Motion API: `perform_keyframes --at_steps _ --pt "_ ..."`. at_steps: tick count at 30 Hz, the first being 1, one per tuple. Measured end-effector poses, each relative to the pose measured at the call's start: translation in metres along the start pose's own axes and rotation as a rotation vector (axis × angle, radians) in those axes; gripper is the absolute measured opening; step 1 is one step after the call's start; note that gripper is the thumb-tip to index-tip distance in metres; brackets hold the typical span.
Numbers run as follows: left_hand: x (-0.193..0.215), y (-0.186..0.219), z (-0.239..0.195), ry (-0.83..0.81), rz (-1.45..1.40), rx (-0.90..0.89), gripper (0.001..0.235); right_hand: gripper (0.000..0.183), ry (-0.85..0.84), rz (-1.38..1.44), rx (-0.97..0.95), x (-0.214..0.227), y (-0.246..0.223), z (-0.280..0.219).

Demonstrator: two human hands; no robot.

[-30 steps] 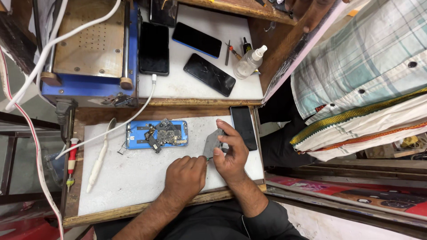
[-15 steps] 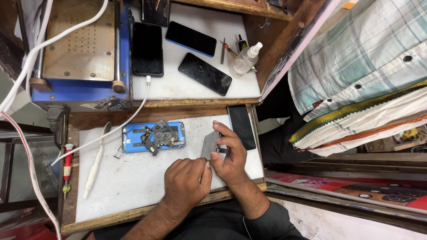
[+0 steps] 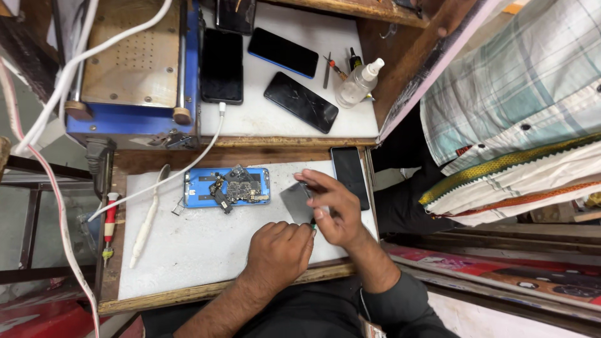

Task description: The person uses a green plastic spudger to pry and separate a smartphone screen from its frame. They handle the screen assembly and a ribbon cable, then place the screen on the workbench. Another person briefly hands over a different phone, which is set aside.

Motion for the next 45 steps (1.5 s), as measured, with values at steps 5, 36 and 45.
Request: perform_keyframes --at_steps 5,36,45 --pt "0.006 0.010 0.007 -0.024 -0.044 -0.023 0.012 0.043 -0.098 0.321 -0.204 0.008 0.009 0.002" --pt "0.048 -0.032 0.032 0.187 -0.070 0.000 0.026 0.032 0.283 0.157 -0.086 -0.016 0.011 0.024" --pt "0.041 -0.034 0.027 0.224 -0.121 0.100 0.023 0.041 0.315 -0.836 -0.001 -0.053 -0.012 0.004"
Point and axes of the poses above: each hand's wrist, its own z-axis towards the middle knuckle, its own x-axis out of the back of the hand, y = z × x, the point moved 2 cm from there along z, towards the middle knuckle, and after that the axes turned 2 degrees about z, right-handed, at the moved point
